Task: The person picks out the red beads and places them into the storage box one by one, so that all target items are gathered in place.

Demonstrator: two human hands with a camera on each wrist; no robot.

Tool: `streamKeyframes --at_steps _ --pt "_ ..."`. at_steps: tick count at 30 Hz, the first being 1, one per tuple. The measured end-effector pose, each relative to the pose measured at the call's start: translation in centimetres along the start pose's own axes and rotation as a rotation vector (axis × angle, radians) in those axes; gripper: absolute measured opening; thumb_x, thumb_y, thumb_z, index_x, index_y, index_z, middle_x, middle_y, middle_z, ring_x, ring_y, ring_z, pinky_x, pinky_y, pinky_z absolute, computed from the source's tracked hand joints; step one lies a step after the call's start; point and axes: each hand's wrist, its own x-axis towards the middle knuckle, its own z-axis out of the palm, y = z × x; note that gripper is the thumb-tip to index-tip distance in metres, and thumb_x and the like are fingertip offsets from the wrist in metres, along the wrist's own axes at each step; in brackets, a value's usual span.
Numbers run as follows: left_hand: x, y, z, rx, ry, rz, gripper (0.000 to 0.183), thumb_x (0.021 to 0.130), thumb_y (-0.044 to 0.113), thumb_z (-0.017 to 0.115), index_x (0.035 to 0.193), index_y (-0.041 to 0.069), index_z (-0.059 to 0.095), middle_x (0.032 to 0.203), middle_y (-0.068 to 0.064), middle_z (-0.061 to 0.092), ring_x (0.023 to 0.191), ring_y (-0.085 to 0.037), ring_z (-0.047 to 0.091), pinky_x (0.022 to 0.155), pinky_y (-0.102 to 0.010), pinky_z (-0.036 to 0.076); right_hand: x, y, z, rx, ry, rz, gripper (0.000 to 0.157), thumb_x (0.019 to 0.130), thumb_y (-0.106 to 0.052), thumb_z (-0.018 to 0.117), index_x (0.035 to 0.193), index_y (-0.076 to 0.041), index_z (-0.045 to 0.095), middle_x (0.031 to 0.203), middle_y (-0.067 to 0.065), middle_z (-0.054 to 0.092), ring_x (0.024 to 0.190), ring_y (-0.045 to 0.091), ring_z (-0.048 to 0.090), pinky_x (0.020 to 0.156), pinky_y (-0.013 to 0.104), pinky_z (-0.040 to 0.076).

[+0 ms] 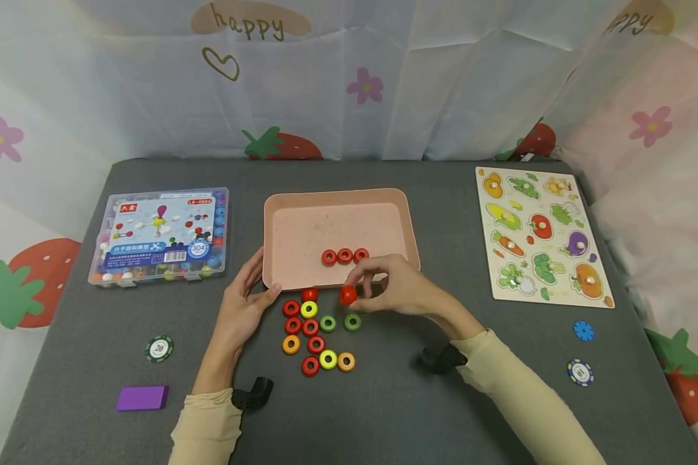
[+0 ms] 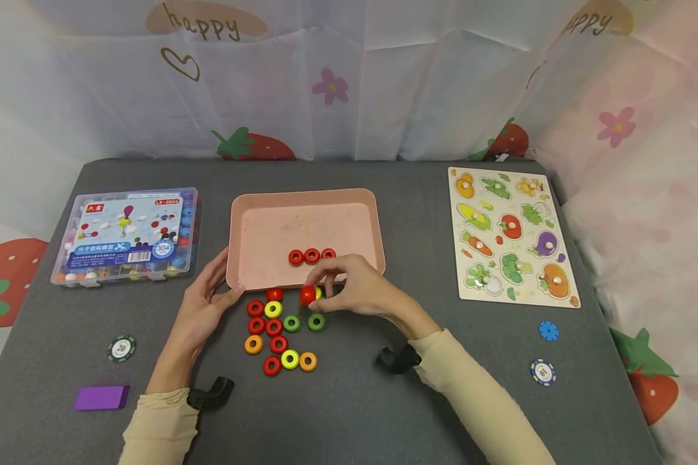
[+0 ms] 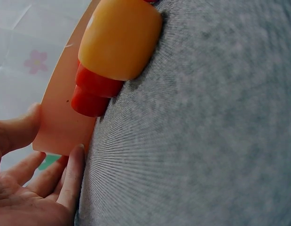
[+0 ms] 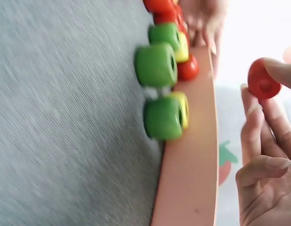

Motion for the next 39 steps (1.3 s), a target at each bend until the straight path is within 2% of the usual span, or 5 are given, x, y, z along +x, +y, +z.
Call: streamKeyframes --at_steps 6,13,27,34,39 --pt "0.0 0.0 0.0 0.006 0.000 -0.002 0.072 0.098 0.019 0.067 0.158 0.031 0.030 0.159 -0.003 0.037 0.118 -0.037 0.063 0.080 -0.029 0.056 1.0 0.5 -2.1 -0.006 0.131 -0.026 0.033 0.082 -0.011 0.082 0.114 -0.013 0.075 0.095 0.007 0.068 0.082 0.034 0.053 0.064 0.032 0.042" --pt "0.0 0.0 0.0 -0.004 0.000 -0.004 0.071 0.098 0.019 0.067 0.158 0.032 0.030 0.159 -0.003 0.037 0.118 -0.037 0.063 0.080 -0.030 0.057 2.2 2.0 -3.6 -0.276 0.326 -0.014 0.029 0.078 -0.007 0.081 0.104 -0.014 0.073 0.095 -0.002 0.070 0.088 0.026 0.060 0.075 0.039 0.048" --pt "-0.1 0.0 0.1 -0.011 -0.003 0.001 0.071 0.098 0.018 0.066 0.158 0.032 0.031 0.159 -0.003 0.038 0.116 -0.038 0.064 0.080 -0.032 0.057 2.4 3.4 -2.9 -0.705 0.339 0.101 0.033 0.071 -0.025 0.092 0.098 -0.017 0.076 0.094 0.000 0.070 0.094 0.020 0.053 0.091 0.047 0.031" --pt "-0.1 -0.1 0.1 -0.011 -0.005 0.005 0.071 0.098 0.016 0.066 0.158 0.030 0.031 0.159 -0.004 0.038 0.116 -0.038 0.064 0.079 -0.031 0.057 2.3 2.6 -2.0 -0.708 0.368 0.094 0.039 0.070 -0.030 0.093 0.102 -0.016 0.077 0.089 -0.001 0.066 0.090 0.018 0.049 0.086 0.044 0.031" --pt "0.0 0.0 0.0 -0.014 -0.003 0.006 0.072 0.098 0.018 0.066 0.158 0.031 0.030 0.159 -0.003 0.038 0.116 -0.038 0.064 0.079 -0.032 0.057 2.2 0.4 -0.3 -0.567 0.329 -0.066 0.035 0.073 -0.019 0.092 0.103 -0.010 0.076 0.091 0.003 0.070 0.088 0.020 0.055 0.082 0.037 0.044"
